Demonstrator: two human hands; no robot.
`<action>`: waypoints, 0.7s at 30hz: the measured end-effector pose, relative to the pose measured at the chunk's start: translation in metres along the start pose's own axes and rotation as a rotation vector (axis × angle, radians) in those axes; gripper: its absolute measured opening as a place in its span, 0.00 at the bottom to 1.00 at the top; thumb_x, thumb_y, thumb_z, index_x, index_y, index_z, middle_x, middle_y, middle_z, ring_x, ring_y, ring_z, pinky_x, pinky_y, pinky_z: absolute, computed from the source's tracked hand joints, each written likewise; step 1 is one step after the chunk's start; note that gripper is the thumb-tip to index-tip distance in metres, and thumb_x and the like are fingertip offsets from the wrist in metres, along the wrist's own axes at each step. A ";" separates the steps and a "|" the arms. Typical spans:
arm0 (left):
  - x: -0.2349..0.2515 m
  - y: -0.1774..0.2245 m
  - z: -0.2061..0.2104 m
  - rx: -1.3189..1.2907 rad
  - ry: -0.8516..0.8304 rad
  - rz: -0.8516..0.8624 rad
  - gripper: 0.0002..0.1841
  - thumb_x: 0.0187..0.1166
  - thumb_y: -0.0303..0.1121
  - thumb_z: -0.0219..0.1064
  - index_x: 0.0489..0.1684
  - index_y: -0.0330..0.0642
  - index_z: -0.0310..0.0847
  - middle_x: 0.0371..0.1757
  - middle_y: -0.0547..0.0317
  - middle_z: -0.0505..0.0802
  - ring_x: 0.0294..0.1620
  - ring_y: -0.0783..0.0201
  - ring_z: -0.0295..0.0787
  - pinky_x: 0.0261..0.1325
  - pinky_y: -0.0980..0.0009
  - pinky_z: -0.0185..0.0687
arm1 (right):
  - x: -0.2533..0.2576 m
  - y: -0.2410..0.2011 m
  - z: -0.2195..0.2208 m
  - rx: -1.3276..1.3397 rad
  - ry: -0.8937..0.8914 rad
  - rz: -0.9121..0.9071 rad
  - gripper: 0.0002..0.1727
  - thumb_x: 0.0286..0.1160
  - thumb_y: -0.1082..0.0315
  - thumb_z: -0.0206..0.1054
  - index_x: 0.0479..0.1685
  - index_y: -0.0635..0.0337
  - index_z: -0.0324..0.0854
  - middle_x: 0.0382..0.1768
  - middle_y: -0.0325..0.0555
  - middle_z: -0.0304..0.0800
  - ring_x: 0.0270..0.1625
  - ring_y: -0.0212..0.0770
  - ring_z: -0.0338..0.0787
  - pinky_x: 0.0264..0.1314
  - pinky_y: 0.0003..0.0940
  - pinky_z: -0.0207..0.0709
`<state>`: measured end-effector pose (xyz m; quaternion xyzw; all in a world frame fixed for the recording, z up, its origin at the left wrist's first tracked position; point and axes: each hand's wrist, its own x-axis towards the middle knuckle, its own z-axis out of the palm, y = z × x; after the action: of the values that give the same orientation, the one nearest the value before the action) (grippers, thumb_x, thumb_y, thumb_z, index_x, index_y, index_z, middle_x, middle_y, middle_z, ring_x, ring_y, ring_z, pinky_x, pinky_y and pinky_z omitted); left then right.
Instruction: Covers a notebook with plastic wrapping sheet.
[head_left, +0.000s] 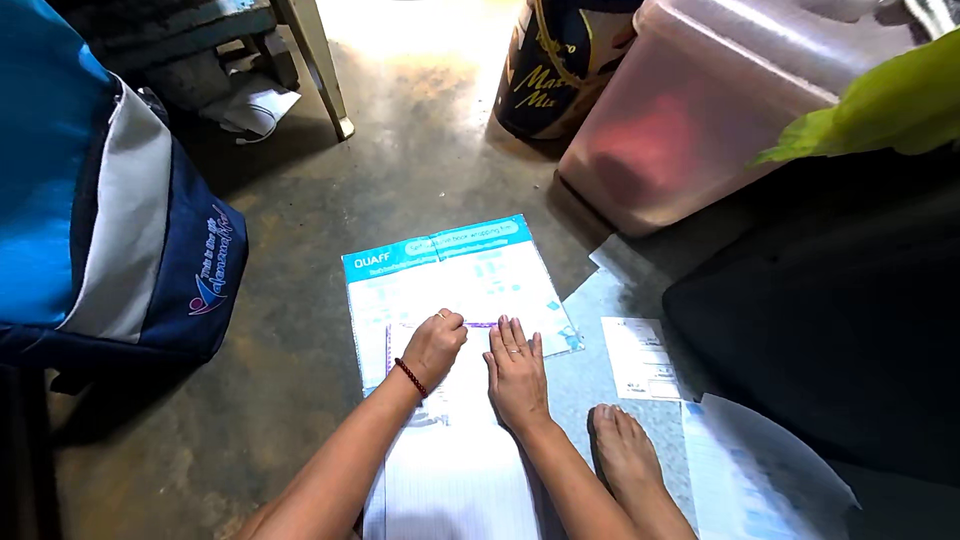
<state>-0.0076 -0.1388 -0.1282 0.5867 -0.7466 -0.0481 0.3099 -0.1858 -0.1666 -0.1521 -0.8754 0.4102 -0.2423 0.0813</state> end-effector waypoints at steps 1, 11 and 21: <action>0.002 -0.001 -0.001 0.015 -0.018 0.022 0.09 0.75 0.19 0.63 0.31 0.28 0.91 0.40 0.40 0.94 0.46 0.43 0.94 0.49 0.57 0.89 | 0.000 0.000 0.000 0.002 0.000 0.001 0.25 0.86 0.65 0.52 0.71 0.74 0.81 0.77 0.65 0.79 0.81 0.67 0.77 0.83 0.74 0.57; 0.009 0.002 -0.010 0.056 -0.163 0.028 0.10 0.77 0.20 0.61 0.33 0.26 0.88 0.40 0.38 0.93 0.47 0.40 0.94 0.47 0.55 0.88 | 0.027 0.013 -0.008 0.173 0.059 -0.201 0.14 0.75 0.74 0.62 0.47 0.73 0.91 0.52 0.65 0.93 0.54 0.62 0.94 0.60 0.48 0.86; -0.013 0.031 0.024 0.005 0.194 -0.256 0.08 0.74 0.21 0.68 0.39 0.31 0.94 0.51 0.39 0.95 0.58 0.41 0.93 0.63 0.56 0.87 | 0.059 0.030 -0.014 0.141 0.063 -0.557 0.17 0.79 0.75 0.60 0.59 0.71 0.88 0.25 0.53 0.93 0.28 0.52 0.94 0.36 0.38 0.87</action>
<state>-0.0446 -0.1247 -0.1389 0.6799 -0.6324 -0.0284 0.3702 -0.1811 -0.2303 -0.1287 -0.9386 0.1387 -0.3103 0.0594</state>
